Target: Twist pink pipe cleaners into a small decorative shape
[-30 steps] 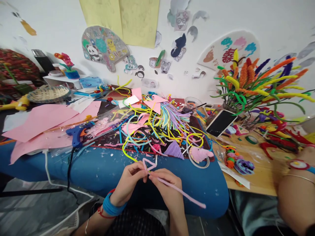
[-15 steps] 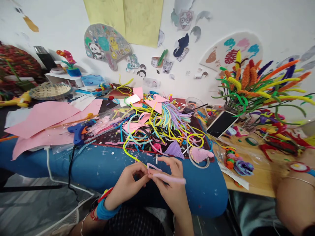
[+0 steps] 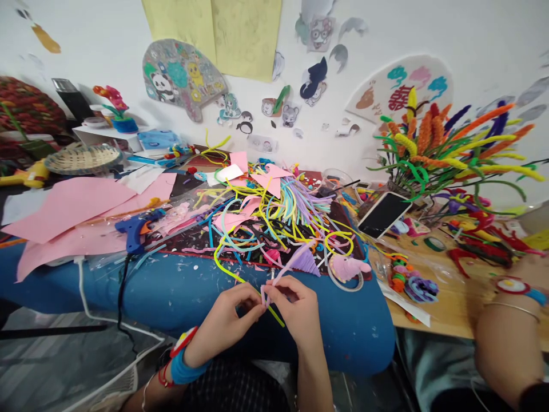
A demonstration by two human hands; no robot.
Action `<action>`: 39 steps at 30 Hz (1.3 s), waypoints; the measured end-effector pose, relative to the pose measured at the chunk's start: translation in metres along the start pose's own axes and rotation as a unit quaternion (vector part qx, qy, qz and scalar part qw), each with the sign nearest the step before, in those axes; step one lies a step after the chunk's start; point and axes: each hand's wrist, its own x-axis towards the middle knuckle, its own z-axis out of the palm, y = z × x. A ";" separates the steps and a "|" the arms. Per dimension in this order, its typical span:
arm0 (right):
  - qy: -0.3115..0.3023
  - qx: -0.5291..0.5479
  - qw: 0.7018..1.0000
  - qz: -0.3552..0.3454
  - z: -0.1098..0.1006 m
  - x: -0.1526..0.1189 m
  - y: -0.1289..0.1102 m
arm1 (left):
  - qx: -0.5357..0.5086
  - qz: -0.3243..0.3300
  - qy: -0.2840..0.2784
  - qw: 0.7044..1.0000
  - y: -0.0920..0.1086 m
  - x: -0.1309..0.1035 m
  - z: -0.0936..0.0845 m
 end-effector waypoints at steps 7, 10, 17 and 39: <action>0.074 0.048 0.995 0.043 0.001 -0.001 0.006 | -0.060 0.020 -0.007 0.998 -0.001 0.002 0.002; 0.085 0.069 0.993 0.044 0.000 -0.002 0.006 | -0.103 0.007 -0.035 0.994 -0.006 0.004 0.001; 0.107 0.075 0.991 0.026 0.003 -0.007 0.006 | -0.303 -0.081 -0.075 0.947 -0.015 0.010 0.003; 0.096 -0.053 0.964 -0.242 -0.001 -0.020 0.005 | -0.479 -0.162 -0.037 0.862 -0.013 0.009 0.015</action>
